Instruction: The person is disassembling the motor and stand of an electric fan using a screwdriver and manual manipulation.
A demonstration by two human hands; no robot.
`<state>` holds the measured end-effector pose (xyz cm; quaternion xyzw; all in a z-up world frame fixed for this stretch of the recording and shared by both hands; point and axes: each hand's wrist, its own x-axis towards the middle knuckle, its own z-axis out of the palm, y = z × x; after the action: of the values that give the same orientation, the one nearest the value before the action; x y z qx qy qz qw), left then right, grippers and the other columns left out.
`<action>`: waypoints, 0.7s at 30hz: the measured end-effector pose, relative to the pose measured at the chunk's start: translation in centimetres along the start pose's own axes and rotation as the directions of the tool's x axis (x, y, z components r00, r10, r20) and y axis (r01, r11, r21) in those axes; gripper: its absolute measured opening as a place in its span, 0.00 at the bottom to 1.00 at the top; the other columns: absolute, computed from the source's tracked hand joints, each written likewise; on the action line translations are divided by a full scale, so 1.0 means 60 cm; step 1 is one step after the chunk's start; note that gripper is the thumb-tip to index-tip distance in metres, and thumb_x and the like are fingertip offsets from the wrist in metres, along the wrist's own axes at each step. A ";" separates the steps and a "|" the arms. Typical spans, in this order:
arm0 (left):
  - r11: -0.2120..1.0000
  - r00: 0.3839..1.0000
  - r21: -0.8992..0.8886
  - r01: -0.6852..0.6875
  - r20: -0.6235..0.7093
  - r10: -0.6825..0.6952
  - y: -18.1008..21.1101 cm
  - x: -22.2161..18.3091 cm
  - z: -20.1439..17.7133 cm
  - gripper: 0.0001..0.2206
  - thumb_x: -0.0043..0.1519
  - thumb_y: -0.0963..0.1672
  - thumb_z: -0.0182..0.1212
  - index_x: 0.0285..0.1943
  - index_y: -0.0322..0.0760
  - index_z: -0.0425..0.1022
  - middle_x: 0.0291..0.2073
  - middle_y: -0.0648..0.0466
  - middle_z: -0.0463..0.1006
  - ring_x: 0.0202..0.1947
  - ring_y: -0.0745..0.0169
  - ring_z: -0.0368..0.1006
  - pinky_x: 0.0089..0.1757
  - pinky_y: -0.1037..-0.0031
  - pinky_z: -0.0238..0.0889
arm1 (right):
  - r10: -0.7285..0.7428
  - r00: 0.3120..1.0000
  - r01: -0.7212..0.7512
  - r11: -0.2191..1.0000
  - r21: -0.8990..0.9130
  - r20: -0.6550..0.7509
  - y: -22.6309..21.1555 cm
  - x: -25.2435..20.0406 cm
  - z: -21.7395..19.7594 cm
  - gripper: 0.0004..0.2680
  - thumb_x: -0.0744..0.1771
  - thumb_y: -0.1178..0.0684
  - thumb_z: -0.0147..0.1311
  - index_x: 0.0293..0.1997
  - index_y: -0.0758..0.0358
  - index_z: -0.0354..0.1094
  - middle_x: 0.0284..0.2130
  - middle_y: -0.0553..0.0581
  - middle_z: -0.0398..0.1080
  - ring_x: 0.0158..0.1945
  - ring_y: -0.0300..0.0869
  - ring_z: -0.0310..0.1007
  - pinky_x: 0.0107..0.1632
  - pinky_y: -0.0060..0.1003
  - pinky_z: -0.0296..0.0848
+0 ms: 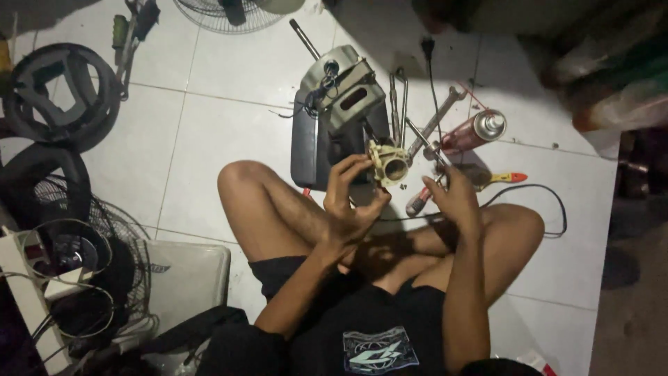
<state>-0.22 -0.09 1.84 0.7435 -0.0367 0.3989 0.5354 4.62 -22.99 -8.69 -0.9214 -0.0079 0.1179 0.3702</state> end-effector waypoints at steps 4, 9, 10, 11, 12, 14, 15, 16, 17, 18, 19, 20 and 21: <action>0.997 0.997 0.019 -0.074 -0.018 0.075 0.006 0.009 -0.007 0.16 0.53 0.37 0.68 0.51 0.34 0.79 0.45 0.48 0.81 0.47 0.47 0.80 0.48 0.63 0.74 | -0.290 0.957 0.218 0.740 0.636 0.009 -0.129 -0.031 -0.050 0.29 0.64 0.67 0.59 0.74 0.68 0.50 0.64 0.74 0.60 0.47 0.52 0.76 0.45 0.34 0.74; 0.988 0.988 -0.007 -0.151 0.036 0.151 -0.001 0.012 -0.022 0.17 0.52 0.35 0.68 0.51 0.31 0.81 0.40 0.49 0.82 0.39 0.52 0.82 0.43 0.68 0.75 | -0.622 0.754 0.596 0.513 0.617 -0.212 -0.203 -0.009 -0.035 0.26 0.60 0.67 0.68 0.65 0.68 0.63 0.67 0.71 0.58 0.64 0.59 0.66 0.55 0.51 0.74; 0.988 0.987 -0.007 -0.155 0.035 0.155 -0.006 0.013 -0.024 0.17 0.52 0.35 0.68 0.51 0.31 0.81 0.40 0.49 0.82 0.39 0.52 0.82 0.43 0.68 0.75 | -0.623 0.752 0.599 0.512 0.616 -0.214 -0.197 -0.004 -0.026 0.26 0.60 0.67 0.68 0.65 0.68 0.63 0.67 0.71 0.58 0.64 0.59 0.66 0.55 0.51 0.74; 0.984 0.982 -0.030 -0.177 0.066 0.179 -0.011 0.015 -0.026 0.17 0.52 0.35 0.69 0.51 0.30 0.81 0.40 0.48 0.82 0.39 0.50 0.82 0.42 0.66 0.76 | -0.631 0.738 0.612 0.476 0.632 -0.240 -0.190 0.002 -0.017 0.25 0.59 0.68 0.68 0.62 0.73 0.64 0.63 0.74 0.61 0.63 0.60 0.68 0.57 0.54 0.73; 0.979 0.975 -0.052 -0.196 0.098 0.201 -0.016 0.016 -0.028 0.17 0.52 0.34 0.69 0.51 0.29 0.81 0.39 0.46 0.82 0.38 0.49 0.82 0.42 0.65 0.76 | -0.635 0.726 0.621 0.441 0.647 -0.264 -0.183 0.006 -0.007 0.23 0.58 0.70 0.68 0.59 0.78 0.65 0.59 0.77 0.65 0.62 0.62 0.69 0.59 0.56 0.72; 0.974 0.963 -0.036 -0.224 0.146 0.227 -0.030 0.015 -0.031 0.17 0.50 0.36 0.72 0.50 0.29 0.81 0.39 0.46 0.82 0.37 0.49 0.81 0.41 0.64 0.76 | -0.644 0.727 0.577 0.386 0.720 -0.238 -0.141 0.039 0.010 0.24 0.58 0.71 0.66 0.60 0.79 0.62 0.58 0.79 0.65 0.60 0.62 0.71 0.57 0.56 0.73; 0.967 0.948 -0.020 -0.252 0.193 0.251 -0.037 0.014 -0.032 0.18 0.49 0.37 0.75 0.49 0.30 0.82 0.38 0.46 0.83 0.36 0.49 0.81 0.40 0.64 0.76 | -0.654 0.726 0.525 0.327 0.786 -0.212 -0.119 0.054 0.018 0.25 0.58 0.73 0.65 0.61 0.81 0.60 0.58 0.81 0.65 0.58 0.62 0.72 0.56 0.55 0.74; 0.967 0.948 -0.021 -0.253 0.192 0.253 -0.031 0.018 -0.032 0.18 0.49 0.37 0.75 0.49 0.30 0.82 0.38 0.46 0.83 0.36 0.49 0.81 0.40 0.64 0.76 | -0.655 0.725 0.527 0.328 0.784 -0.213 -0.120 0.059 0.013 0.25 0.58 0.73 0.65 0.61 0.81 0.60 0.58 0.81 0.65 0.58 0.62 0.72 0.56 0.55 0.74; 0.965 0.942 -0.018 -0.262 0.212 0.260 -0.025 0.022 -0.031 0.19 0.49 0.37 0.75 0.51 0.30 0.81 0.39 0.46 0.83 0.37 0.49 0.81 0.39 0.63 0.76 | -0.656 0.728 0.514 0.331 0.791 -0.199 -0.120 0.064 0.007 0.24 0.59 0.71 0.65 0.60 0.80 0.61 0.57 0.81 0.66 0.58 0.62 0.72 0.56 0.55 0.74; 0.963 0.935 -0.015 -0.270 0.234 0.266 -0.019 0.025 -0.031 0.19 0.50 0.37 0.75 0.52 0.30 0.81 0.40 0.45 0.83 0.37 0.48 0.81 0.39 0.62 0.76 | -0.656 0.732 0.501 0.333 0.799 -0.185 -0.120 0.067 0.002 0.23 0.59 0.70 0.64 0.60 0.79 0.62 0.55 0.80 0.67 0.58 0.61 0.72 0.57 0.55 0.73; 0.963 0.935 -0.016 -0.270 0.233 0.266 -0.014 0.031 -0.030 0.19 0.50 0.37 0.75 0.52 0.30 0.81 0.40 0.45 0.83 0.37 0.48 0.81 0.39 0.62 0.76 | -0.656 0.732 0.501 0.333 0.799 -0.185 -0.122 0.076 0.000 0.23 0.59 0.70 0.64 0.60 0.79 0.62 0.55 0.80 0.67 0.58 0.61 0.72 0.57 0.55 0.73; 0.952 0.928 -0.014 -0.306 0.219 0.301 -0.008 0.036 -0.028 0.17 0.51 0.38 0.74 0.50 0.36 0.82 0.41 0.49 0.83 0.39 0.51 0.80 0.43 0.64 0.75 | -0.667 0.725 0.456 0.278 0.845 -0.171 -0.123 0.083 -0.003 0.22 0.60 0.64 0.66 0.58 0.76 0.63 0.55 0.79 0.68 0.55 0.57 0.74 0.54 0.50 0.76; 0.940 0.920 -0.012 -0.341 0.204 0.336 -0.003 0.042 -0.026 0.15 0.53 0.40 0.74 0.49 0.41 0.84 0.41 0.53 0.84 0.42 0.53 0.79 0.46 0.65 0.73 | -0.679 0.717 0.407 0.223 0.886 -0.158 -0.124 0.091 -0.006 0.21 0.61 0.59 0.67 0.57 0.74 0.63 0.54 0.77 0.69 0.53 0.53 0.75 0.51 0.45 0.78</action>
<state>0.70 2.22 3.43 0.7692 -0.2141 0.4078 0.4430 10.53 -17.27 -4.50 -0.5012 -0.3192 0.0864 0.7996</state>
